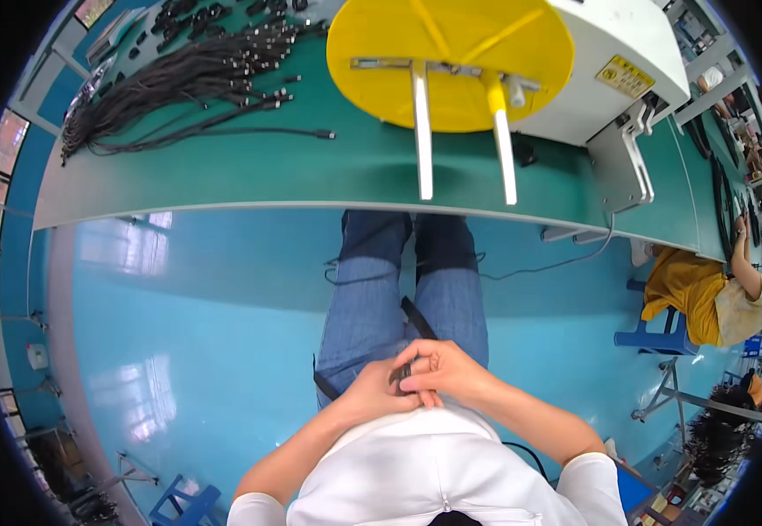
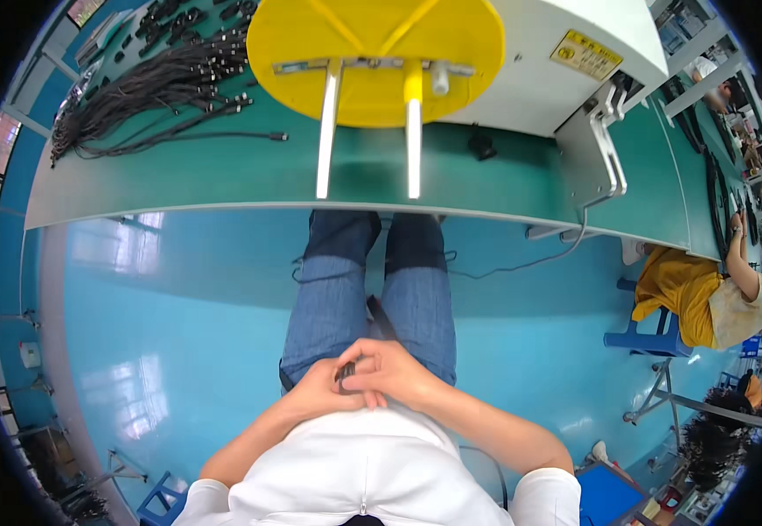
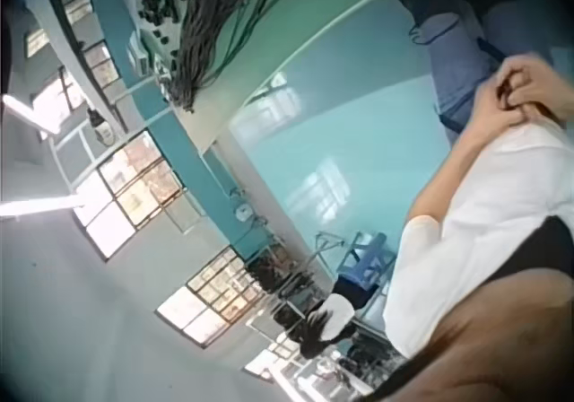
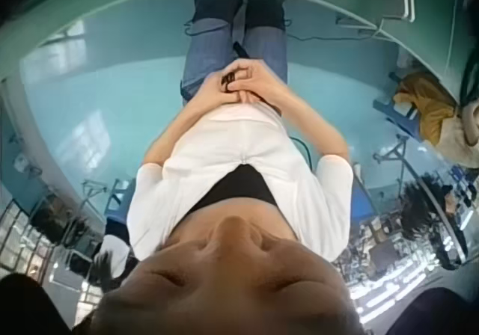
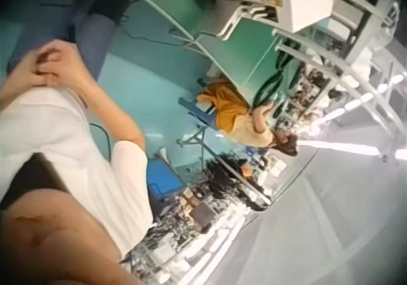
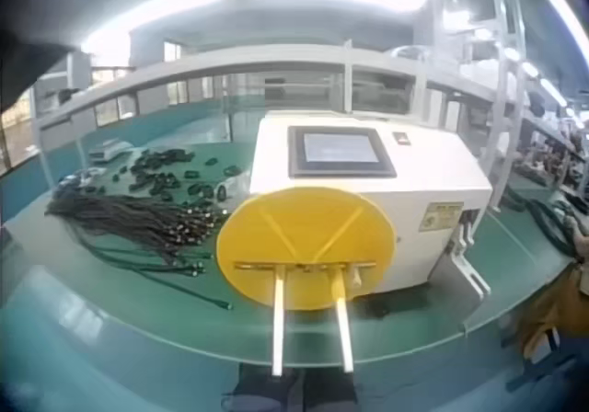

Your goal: Coil electrical cables using a manual winding machine.

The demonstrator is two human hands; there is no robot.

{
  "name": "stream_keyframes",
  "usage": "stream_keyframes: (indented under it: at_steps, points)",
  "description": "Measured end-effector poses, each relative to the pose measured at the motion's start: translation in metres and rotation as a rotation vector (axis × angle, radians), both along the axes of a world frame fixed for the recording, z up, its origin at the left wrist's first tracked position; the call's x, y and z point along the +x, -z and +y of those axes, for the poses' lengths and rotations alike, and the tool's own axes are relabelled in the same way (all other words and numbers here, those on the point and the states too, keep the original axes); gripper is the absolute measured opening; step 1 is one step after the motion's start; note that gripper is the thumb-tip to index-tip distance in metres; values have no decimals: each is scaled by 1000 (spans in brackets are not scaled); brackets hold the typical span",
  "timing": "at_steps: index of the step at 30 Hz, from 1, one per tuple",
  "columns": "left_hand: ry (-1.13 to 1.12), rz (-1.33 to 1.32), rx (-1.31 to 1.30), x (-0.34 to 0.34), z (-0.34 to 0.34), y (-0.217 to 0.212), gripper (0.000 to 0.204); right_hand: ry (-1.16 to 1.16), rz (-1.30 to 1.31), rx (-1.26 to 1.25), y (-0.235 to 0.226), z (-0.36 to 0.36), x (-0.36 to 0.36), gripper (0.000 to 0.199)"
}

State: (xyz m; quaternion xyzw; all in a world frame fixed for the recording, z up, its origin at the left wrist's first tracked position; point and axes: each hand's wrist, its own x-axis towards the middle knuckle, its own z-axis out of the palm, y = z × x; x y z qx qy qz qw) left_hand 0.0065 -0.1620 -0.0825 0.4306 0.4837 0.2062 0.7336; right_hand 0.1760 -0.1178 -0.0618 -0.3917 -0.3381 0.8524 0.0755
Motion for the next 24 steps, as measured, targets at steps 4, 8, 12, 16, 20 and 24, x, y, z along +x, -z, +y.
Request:
stream_keyframes:
  at_steps: [4,8,12,16,20,24]
  points:
    - [71,186,134,-9,-8,-3,37,75,46,48,16,-20,-10,26]
    - [159,131,169,-12,0,-21,41,173,152,57,6,-32,-17,25]
    - [87,-30,164,-28,-7,-7,45,258,136,23,13,-34,-15,24]
    - [-142,-187,279,-43,-13,3,55,316,227,-175,16,-30,-4,22]
    - [50,418,753,-41,-7,-10,45,260,208,-144,16,-28,-6,29]
    - [142,493,621,-34,-13,-9,31,208,112,-2,6,-27,-10,40]
